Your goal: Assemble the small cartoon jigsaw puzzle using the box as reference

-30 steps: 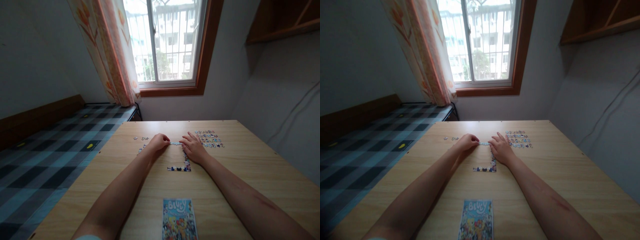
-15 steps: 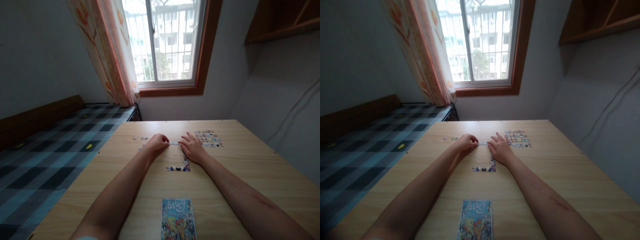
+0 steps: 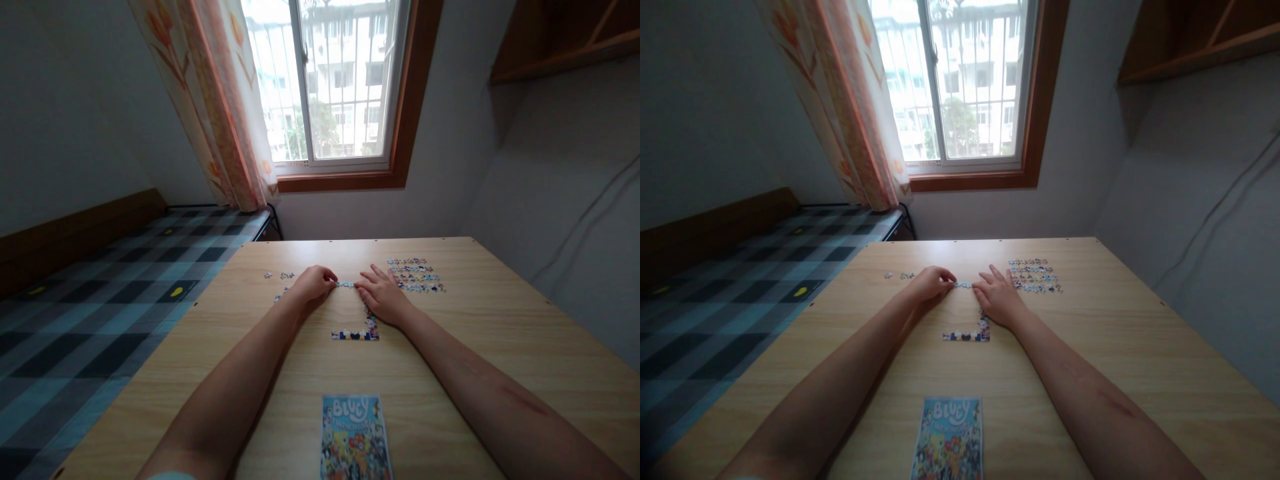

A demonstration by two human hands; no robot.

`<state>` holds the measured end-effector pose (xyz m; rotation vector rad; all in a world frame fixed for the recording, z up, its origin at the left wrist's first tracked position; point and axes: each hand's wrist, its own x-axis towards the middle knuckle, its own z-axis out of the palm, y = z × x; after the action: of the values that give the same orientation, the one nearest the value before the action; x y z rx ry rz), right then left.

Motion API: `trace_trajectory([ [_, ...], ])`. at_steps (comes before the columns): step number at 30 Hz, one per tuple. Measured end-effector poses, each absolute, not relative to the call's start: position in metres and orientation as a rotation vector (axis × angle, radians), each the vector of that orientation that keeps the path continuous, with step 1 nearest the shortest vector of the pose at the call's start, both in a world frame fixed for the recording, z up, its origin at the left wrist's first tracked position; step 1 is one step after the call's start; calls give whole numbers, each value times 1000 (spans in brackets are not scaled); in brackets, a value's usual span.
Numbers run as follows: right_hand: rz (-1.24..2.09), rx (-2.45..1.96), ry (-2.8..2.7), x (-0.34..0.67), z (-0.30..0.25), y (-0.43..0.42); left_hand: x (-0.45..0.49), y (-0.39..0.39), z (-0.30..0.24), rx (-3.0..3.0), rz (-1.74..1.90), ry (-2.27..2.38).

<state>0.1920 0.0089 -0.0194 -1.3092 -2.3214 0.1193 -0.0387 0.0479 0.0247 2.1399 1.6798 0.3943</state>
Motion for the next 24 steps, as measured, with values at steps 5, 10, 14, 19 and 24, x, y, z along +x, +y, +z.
trace_trajectory([
  [5, 110, -1314, -2319, 192, -20, 9, -38, 48, 25, 2150, 410, 1686],
  [10, 126, -1339, -2335, 192, -17, 8, -36, 48, 22, 2159, 430, 1713],
  [14, 160, -1370, -2349, 191, -13, 7, -36, 49, 18, 2169, 446, 1728],
  [19, 172, -1370, -2298, 192, -14, 8, -39, 52, 15, 2170, 472, 1744],
  [24, 136, -1463, -2087, 194, -16, 11, -42, 55, 15, 2147, 460, 1764],
])
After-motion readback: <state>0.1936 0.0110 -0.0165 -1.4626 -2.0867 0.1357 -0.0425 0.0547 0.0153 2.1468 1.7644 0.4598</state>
